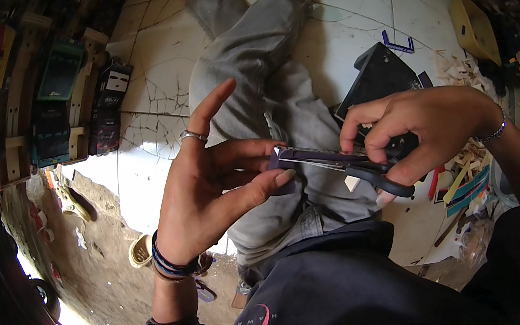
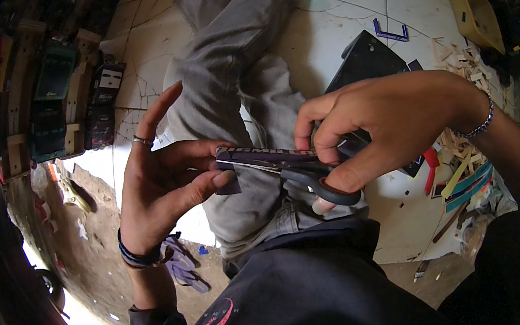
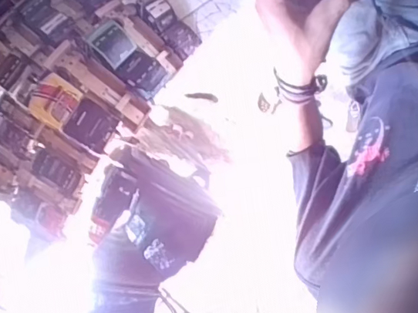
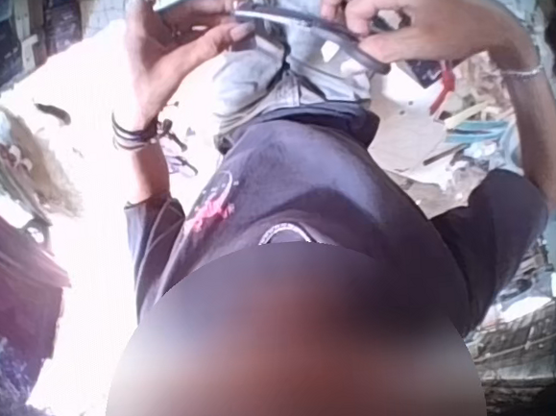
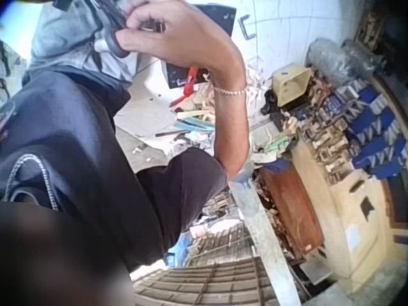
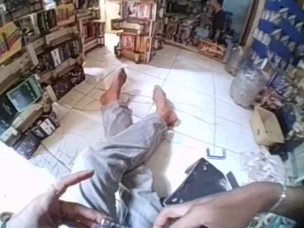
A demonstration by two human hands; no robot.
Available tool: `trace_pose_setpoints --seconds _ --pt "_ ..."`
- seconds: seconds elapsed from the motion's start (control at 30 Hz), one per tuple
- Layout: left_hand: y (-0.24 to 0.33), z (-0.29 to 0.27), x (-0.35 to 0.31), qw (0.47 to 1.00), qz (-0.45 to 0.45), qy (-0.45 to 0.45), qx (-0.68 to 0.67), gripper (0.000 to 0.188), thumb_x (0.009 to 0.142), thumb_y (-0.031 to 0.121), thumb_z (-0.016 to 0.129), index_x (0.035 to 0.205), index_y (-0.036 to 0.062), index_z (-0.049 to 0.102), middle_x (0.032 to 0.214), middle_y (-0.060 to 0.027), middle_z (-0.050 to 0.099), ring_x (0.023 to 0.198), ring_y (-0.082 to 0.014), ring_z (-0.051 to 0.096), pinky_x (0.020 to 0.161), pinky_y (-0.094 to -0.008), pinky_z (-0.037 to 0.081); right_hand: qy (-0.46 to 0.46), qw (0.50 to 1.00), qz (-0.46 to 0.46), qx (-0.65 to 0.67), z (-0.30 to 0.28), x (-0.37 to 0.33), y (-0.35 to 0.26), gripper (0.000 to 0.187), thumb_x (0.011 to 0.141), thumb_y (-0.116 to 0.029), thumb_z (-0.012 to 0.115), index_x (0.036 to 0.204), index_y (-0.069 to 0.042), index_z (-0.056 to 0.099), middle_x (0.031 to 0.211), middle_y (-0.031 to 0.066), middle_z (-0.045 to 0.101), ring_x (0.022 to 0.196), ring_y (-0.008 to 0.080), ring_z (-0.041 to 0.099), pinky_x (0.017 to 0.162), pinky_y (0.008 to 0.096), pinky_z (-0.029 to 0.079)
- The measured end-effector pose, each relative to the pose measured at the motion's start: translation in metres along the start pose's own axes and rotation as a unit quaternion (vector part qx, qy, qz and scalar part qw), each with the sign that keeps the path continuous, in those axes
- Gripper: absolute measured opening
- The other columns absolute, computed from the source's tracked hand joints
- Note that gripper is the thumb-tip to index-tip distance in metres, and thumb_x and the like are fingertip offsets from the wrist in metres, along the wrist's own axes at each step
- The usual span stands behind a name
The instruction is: The person sits on the floor and assembles a small craft item. They peel a purple sticker from a backing sheet, cut a small wooden piece with a utility knife, and then use scissors to trim the sticker before wrapping it around the wooden piece.
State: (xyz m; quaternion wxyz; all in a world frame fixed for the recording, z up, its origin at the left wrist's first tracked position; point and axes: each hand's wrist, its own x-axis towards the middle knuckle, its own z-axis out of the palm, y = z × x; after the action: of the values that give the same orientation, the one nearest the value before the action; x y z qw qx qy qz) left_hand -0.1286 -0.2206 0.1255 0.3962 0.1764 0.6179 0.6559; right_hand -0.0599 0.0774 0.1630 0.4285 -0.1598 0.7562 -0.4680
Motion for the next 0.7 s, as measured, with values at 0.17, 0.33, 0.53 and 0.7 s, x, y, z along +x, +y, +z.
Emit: trace_pose_setpoints --seconds 0.17,0.33,0.53,0.7 --pt "0.0029 0.0 0.0015 1.0 -0.01 0.001 -0.011 0.104 0.081 -0.005 0.081 0.161 0.0054 0.014 0.109 -0.0207 0.073 0.102 -0.023 0.072 0.092 -0.0371 0.058 0.004 1.0 0.01 0.004 -0.0006 -0.0024 0.002 0.029 0.086 -0.029 0.077 0.078 -0.002 0.071 0.121 0.0147 0.064 0.092 0.0235 0.066 0.081 0.0337 0.049" --pt "0.0052 -0.0005 0.0022 1.0 -0.016 0.001 0.001 0.104 0.081 -0.005 0.081 0.16 0.0047 0.016 0.11 -0.0213 0.073 0.101 -0.0226 0.072 0.092 -0.0368 0.058 0.017 0.999 -0.036 -0.012 0.0014 -0.0019 0.0065 0.027 0.088 -0.028 0.075 0.08 -0.002 0.071 0.121 0.0141 0.064 0.091 0.0229 0.066 0.081 0.0335 0.048" --pt "0.0062 0.0001 0.0011 1.0 -0.017 0.007 -0.009 0.102 0.08 -0.005 0.082 0.16 0.0046 0.018 0.11 -0.0214 0.073 0.1 -0.0219 0.072 0.091 -0.0358 0.059 0.017 0.999 -0.032 -0.005 0.0031 -0.0031 0.0067 0.024 0.089 -0.025 0.073 0.08 -0.003 0.071 0.12 0.0142 0.065 0.086 0.0218 0.066 0.077 0.0332 0.048" --pt "0.0059 -0.0015 0.0021 1.0 -0.022 -0.002 0.014 0.102 0.08 -0.005 0.082 0.159 0.0051 0.019 0.11 -0.02 0.073 0.099 -0.0206 0.072 0.09 -0.035 0.059 0.016 1.0 -0.025 -0.002 0.0047 -0.0041 0.0057 0.022 0.089 -0.022 0.071 0.08 -0.002 0.071 0.121 0.0141 0.065 0.08 0.0211 0.065 0.074 0.0332 0.048"
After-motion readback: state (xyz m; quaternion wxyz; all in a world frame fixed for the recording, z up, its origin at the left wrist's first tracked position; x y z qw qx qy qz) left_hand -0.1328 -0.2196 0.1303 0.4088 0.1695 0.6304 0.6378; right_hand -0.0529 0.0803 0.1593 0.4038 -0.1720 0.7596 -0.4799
